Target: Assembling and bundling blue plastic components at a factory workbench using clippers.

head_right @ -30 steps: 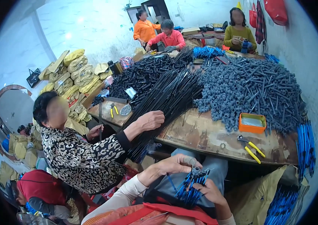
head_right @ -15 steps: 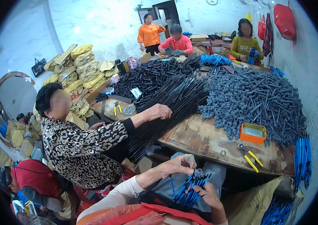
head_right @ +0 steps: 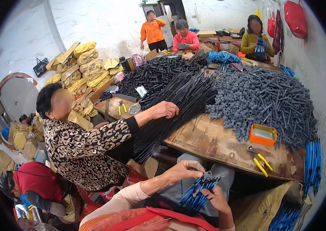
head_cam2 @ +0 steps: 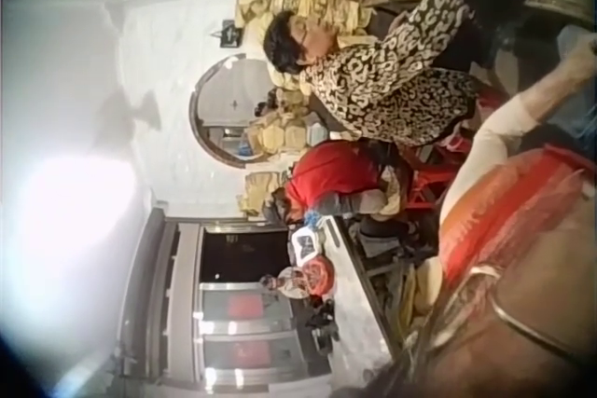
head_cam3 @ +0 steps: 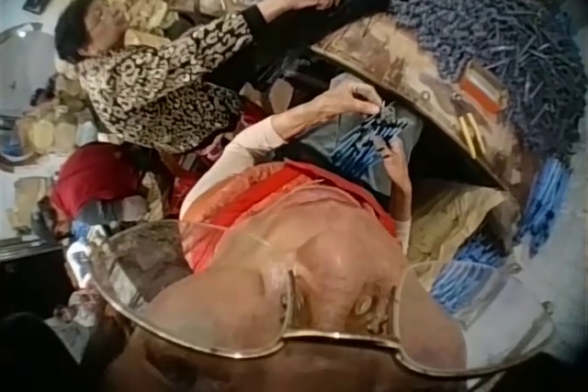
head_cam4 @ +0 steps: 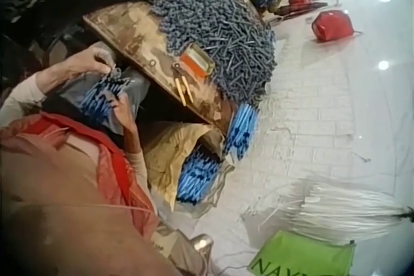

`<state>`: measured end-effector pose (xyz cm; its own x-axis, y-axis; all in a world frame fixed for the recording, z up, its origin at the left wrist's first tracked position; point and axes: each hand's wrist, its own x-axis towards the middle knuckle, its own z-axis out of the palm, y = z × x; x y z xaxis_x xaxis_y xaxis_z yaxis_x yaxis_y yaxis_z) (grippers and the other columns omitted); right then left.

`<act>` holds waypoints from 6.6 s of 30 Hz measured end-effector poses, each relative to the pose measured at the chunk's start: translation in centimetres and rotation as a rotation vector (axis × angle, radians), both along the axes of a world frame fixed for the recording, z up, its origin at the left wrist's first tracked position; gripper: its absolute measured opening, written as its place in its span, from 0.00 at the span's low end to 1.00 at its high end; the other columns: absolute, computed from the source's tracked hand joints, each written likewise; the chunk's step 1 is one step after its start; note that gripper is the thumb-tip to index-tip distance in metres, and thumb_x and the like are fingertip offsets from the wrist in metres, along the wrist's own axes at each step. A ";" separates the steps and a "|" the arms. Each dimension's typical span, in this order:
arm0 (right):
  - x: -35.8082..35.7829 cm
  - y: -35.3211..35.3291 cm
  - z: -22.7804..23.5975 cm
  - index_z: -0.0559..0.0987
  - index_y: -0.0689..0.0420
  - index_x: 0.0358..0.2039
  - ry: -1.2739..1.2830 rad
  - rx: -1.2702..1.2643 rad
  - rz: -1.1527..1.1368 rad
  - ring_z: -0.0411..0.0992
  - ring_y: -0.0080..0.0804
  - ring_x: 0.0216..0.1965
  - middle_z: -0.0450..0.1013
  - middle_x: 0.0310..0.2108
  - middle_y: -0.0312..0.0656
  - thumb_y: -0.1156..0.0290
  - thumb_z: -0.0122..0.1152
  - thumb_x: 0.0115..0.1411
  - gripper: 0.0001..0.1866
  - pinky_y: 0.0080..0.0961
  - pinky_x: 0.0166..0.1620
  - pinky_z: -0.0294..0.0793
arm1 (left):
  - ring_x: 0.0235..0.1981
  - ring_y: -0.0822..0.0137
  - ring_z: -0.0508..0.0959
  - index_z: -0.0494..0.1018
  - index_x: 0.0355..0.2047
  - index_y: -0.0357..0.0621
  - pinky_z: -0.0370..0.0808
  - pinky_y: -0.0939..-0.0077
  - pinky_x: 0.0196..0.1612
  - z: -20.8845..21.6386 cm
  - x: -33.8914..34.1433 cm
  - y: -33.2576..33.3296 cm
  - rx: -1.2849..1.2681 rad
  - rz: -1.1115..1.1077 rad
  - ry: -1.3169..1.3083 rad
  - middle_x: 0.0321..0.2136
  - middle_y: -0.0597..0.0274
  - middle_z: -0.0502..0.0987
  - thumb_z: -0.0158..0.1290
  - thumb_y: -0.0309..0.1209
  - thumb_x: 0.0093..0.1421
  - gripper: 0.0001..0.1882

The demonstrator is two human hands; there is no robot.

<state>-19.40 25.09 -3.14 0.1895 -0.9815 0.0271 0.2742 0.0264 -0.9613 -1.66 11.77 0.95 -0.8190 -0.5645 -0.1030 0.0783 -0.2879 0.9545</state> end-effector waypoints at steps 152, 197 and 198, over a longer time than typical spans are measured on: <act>7.9 -0.2 6.9 0.77 0.63 0.42 0.482 -0.036 -0.408 0.66 0.17 0.27 0.72 0.24 0.33 0.62 0.57 0.65 0.15 0.22 0.32 0.68 | 0.38 0.73 0.79 0.76 0.44 0.35 0.73 0.77 0.46 6.8 5.5 -0.7 -0.189 0.123 0.049 0.37 0.59 0.81 0.60 0.34 0.59 0.17; 10.8 1.9 4.6 0.68 0.62 0.43 0.587 -0.147 -0.377 0.73 0.58 0.32 0.72 0.28 0.55 0.70 0.47 0.68 0.08 0.39 0.32 0.70 | 0.48 0.57 0.78 0.69 0.51 0.33 0.74 0.63 0.53 4.6 6.8 3.2 -0.136 0.129 0.105 0.44 0.46 0.78 0.52 0.43 0.64 0.25; 11.2 2.1 4.7 0.68 0.62 0.43 0.585 -0.133 -0.373 0.73 0.58 0.32 0.72 0.28 0.55 0.70 0.47 0.68 0.08 0.39 0.32 0.70 | 0.48 0.56 0.78 0.69 0.51 0.32 0.74 0.63 0.53 4.8 6.5 3.2 -0.117 0.155 0.120 0.44 0.45 0.78 0.53 0.42 0.64 0.25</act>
<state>-8.18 27.19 1.56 -0.1392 -0.9791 0.1481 -0.3209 -0.0969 -0.9421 4.86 15.00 5.74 -0.7240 -0.6869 0.0635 0.2281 -0.1516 0.9618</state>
